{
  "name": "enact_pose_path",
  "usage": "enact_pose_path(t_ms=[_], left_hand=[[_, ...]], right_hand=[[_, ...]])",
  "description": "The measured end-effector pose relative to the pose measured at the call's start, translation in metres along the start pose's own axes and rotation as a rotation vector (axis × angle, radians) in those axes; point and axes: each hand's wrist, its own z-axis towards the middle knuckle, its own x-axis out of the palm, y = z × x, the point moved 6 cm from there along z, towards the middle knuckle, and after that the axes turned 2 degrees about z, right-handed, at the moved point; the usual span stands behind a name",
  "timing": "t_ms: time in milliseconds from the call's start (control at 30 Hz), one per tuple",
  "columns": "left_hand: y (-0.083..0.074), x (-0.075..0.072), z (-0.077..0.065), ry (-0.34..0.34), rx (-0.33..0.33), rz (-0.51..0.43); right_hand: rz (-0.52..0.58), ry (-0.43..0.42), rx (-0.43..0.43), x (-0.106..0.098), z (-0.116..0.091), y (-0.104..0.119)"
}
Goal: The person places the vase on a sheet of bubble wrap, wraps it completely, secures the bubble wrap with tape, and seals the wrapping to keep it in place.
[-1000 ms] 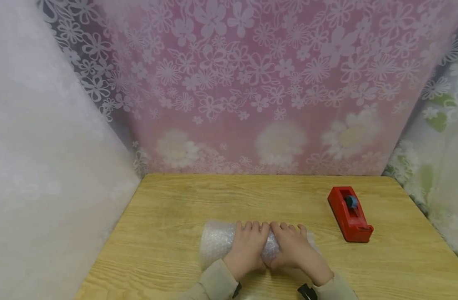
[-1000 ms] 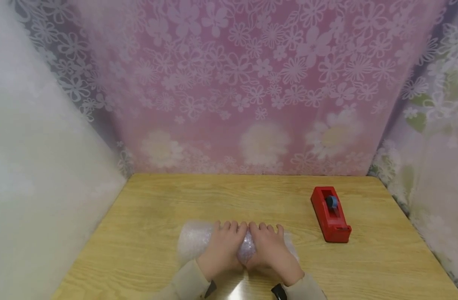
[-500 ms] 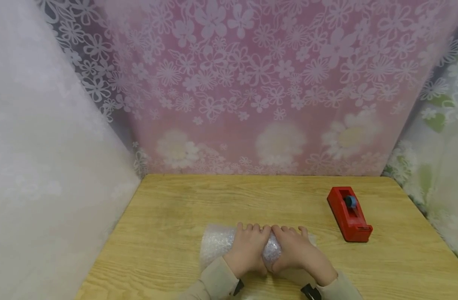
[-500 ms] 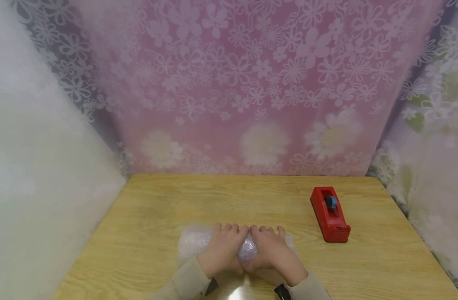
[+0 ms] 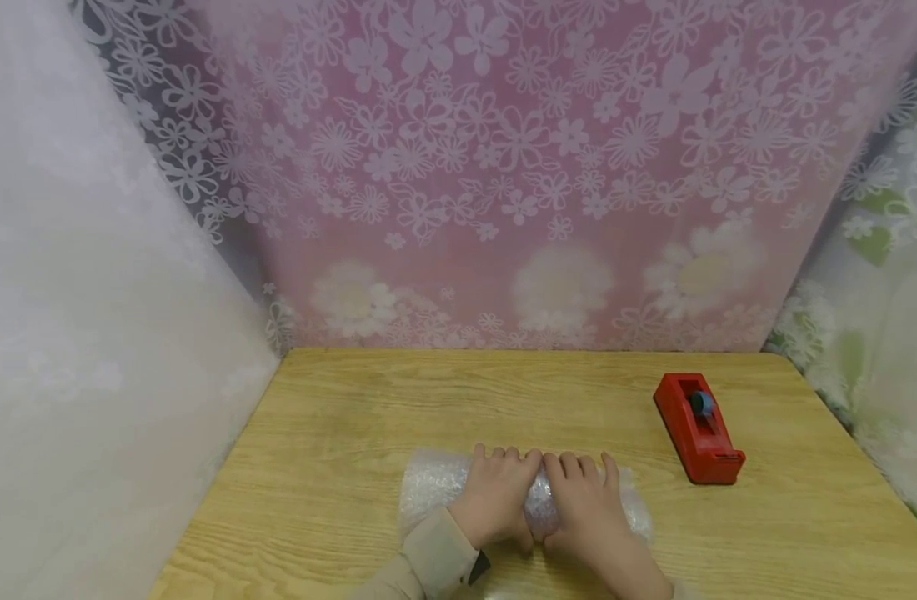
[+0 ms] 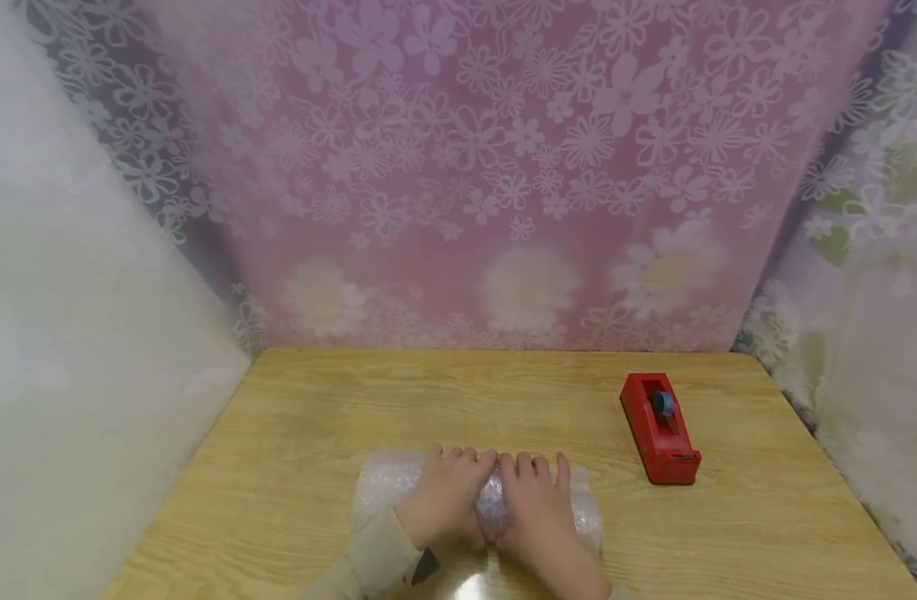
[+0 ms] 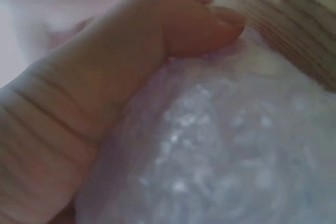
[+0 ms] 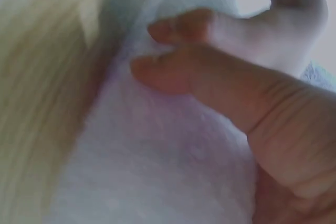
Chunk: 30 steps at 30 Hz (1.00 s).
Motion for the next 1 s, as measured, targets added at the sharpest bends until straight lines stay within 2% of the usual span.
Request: enact_pose_path(t_ms=[200,467,700,1000], left_hand=[[0.001,-0.002,0.000,0.040,-0.002,-0.036],[0.003,0.001,-0.001,0.060,-0.042,-0.043],[0.001,0.003,-0.001,-0.015,-0.048,0.079],[-0.009,0.003,-0.010,-0.135,-0.044,0.176]], right_hand=[[0.019,-0.042,0.005,0.005,-0.004,0.004],[0.016,-0.104,-0.055,0.004,-0.003,0.003],[0.030,-0.083,-0.043,0.001,0.002,0.000],[0.065,0.016,0.009,0.004,0.004,-0.005]])
